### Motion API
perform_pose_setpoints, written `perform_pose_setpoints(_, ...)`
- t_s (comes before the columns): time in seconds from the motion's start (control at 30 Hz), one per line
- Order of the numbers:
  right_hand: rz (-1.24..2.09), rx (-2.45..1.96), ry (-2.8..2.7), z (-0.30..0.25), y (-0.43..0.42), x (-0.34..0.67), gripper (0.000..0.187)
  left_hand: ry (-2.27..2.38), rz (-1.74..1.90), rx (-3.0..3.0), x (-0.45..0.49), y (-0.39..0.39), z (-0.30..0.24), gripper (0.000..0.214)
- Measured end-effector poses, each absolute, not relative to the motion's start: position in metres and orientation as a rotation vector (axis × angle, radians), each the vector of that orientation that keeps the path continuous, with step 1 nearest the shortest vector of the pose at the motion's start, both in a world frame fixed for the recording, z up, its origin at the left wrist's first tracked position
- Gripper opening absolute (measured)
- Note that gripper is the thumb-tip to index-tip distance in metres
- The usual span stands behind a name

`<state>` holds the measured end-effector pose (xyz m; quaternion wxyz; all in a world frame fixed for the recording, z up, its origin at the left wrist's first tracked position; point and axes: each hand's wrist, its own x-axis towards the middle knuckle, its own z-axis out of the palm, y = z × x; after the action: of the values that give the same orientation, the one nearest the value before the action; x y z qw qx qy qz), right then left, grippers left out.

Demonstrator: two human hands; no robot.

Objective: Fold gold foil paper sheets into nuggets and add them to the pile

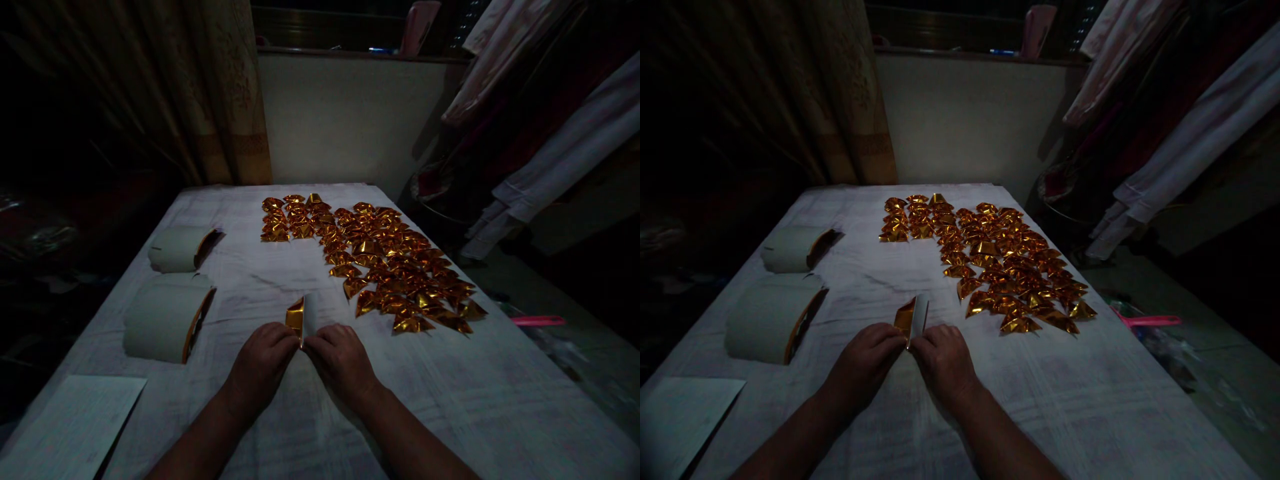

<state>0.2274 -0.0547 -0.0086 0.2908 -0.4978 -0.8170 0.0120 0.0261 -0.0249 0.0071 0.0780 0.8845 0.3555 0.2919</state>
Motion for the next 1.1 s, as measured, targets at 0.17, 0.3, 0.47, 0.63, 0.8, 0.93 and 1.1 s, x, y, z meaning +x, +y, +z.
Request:
perform_pose_setpoints(0.17,0.081,-1.328,-2.161,-0.011,-0.052,0.238,0.012,1.03,0.846,2.671,0.025,-0.026,0.008,0.023)
perform_pose_setpoints(0.3,0.104,-1.367,-2.18,-0.008,-0.048,0.247,0.011,1.047,0.781,2.772,0.023,-0.033,0.007,0.027)
perform_pose_setpoints(0.47,0.197,-1.352,-2.193,-0.002,-0.043,0.249,0.01,1.046,0.71,2.851,0.02,-0.042,0.004,0.033)
perform_pose_setpoints(0.63,0.331,-1.391,-2.144,-0.002,-0.035,0.245,0.004,1.048,0.695,2.806,0.018,-0.042,0.003,0.034)
perform_pose_setpoints(0.8,0.397,-1.45,-2.081,-0.003,-0.027,0.238,0.005,1.045,0.688,2.771,0.016,-0.042,-0.002,0.037)
perform_pose_setpoints(0.93,0.401,-1.465,-2.044,-0.002,-0.026,0.235,0.008,1.06,0.67,2.736,0.015,-0.042,-0.004,0.04)
perform_pose_setpoints(1.1,0.44,-1.469,-2.002,-0.003,-0.025,0.234,0.009,1.042,0.687,2.723,0.015,-0.042,-0.001,0.041)
